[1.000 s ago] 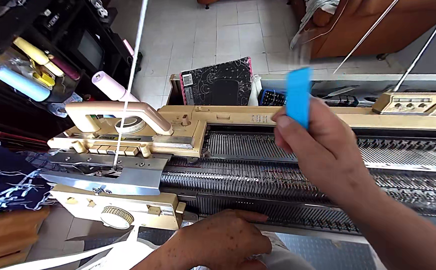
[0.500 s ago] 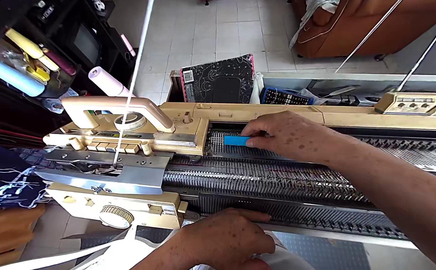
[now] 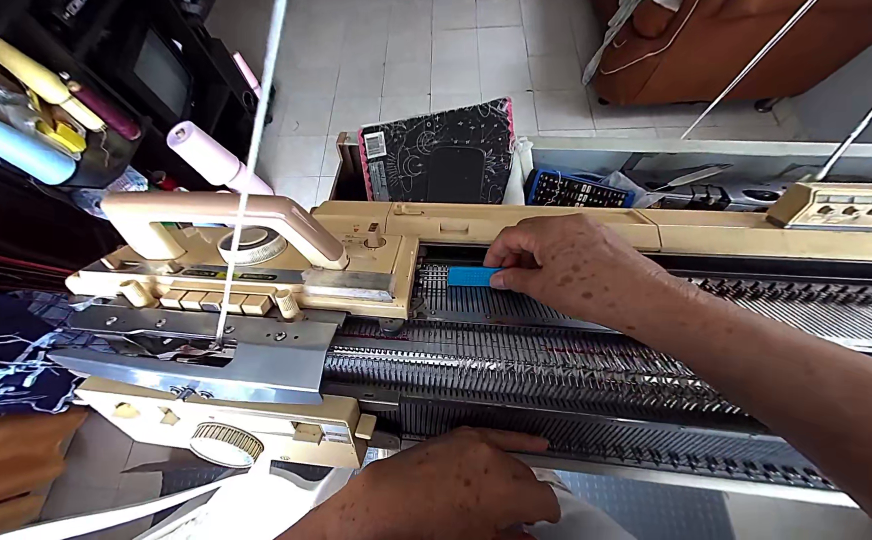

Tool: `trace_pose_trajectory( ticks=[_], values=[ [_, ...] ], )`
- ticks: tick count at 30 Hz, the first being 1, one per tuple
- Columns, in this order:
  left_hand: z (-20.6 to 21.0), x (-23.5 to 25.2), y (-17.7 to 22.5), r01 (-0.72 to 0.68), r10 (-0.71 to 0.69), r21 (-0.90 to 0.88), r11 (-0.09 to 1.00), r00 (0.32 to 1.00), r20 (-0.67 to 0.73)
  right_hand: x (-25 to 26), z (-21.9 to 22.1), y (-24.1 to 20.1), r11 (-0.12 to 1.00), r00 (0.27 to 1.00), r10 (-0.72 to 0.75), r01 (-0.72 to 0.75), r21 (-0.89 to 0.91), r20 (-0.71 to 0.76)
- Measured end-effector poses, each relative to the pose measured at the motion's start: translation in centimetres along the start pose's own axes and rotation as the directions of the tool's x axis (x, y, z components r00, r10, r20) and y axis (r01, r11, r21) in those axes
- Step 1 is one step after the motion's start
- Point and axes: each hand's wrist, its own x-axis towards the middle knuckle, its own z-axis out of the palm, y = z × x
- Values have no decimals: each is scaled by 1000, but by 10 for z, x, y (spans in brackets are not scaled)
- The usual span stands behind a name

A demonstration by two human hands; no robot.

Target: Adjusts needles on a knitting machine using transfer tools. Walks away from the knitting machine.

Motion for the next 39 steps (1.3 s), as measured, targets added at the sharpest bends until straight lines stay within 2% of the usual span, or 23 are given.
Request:
trace_pose_trajectory(
  ticks=[5, 9, 12, 15, 18, 20, 23, 26, 28, 30, 33, 36, 39],
  values=[
    [-1, 2, -2, -13, 13, 3, 1000, 1000, -16, 3, 0, 1, 1000, 1000, 19, -19, 0, 11],
    [1, 0, 1, 8, -7, 63, 998, 1000, -15, 4, -9, 1, 998, 994, -66, 65, 21, 86],
    [5, 3, -1, -5, 8, 111, 994, 1000, -27, -11, -34, 16, 992, 991, -106, 101, 69, 80],
    [13, 17, -2, -28, 30, 125, 992, 999, -19, -40, -58, 51, 999, 991, -47, 46, 8, 126],
    [23, 36, -3, -44, 45, 132, 990, 999, -7, -66, -69, 97, 996, 985, 86, -80, -42, 149],
    [33, 52, -3, -55, 57, 141, 988, 998, -5, -80, -81, 123, 983, 975, 174, -164, -81, 139],
    [49, 80, -3, -69, 68, 148, 987, 998, 12, -104, -106, 172, 982, 982, 180, -177, -62, 62],
    [66, 113, -3, -83, 79, 159, 984, 996, 32, -134, -134, 222, 971, 966, 235, -228, 76, -108],
    [79, 139, -1, -84, 78, 166, 983, 996, 44, -150, -149, 249, 931, 908, 332, -272, 242, -256],
    [96, 167, 2, -81, 71, 171, 982, 996, 62, -156, -159, 277, 875, 825, 417, -249, 416, -382],
    [123, 212, 5, -61, 49, 166, 984, 996, 74, -149, -169, 316, 783, 753, 493, -165, 600, -436],
    [151, 258, 8, -45, 35, 147, 988, 997, 69, -133, -170, 342, 745, 793, 480, -143, 651, -375],
    [174, 300, 11, -22, 13, 126, 992, 997, 75, -122, -165, 353, 815, 890, 371, -174, 553, -266]
  ],
)
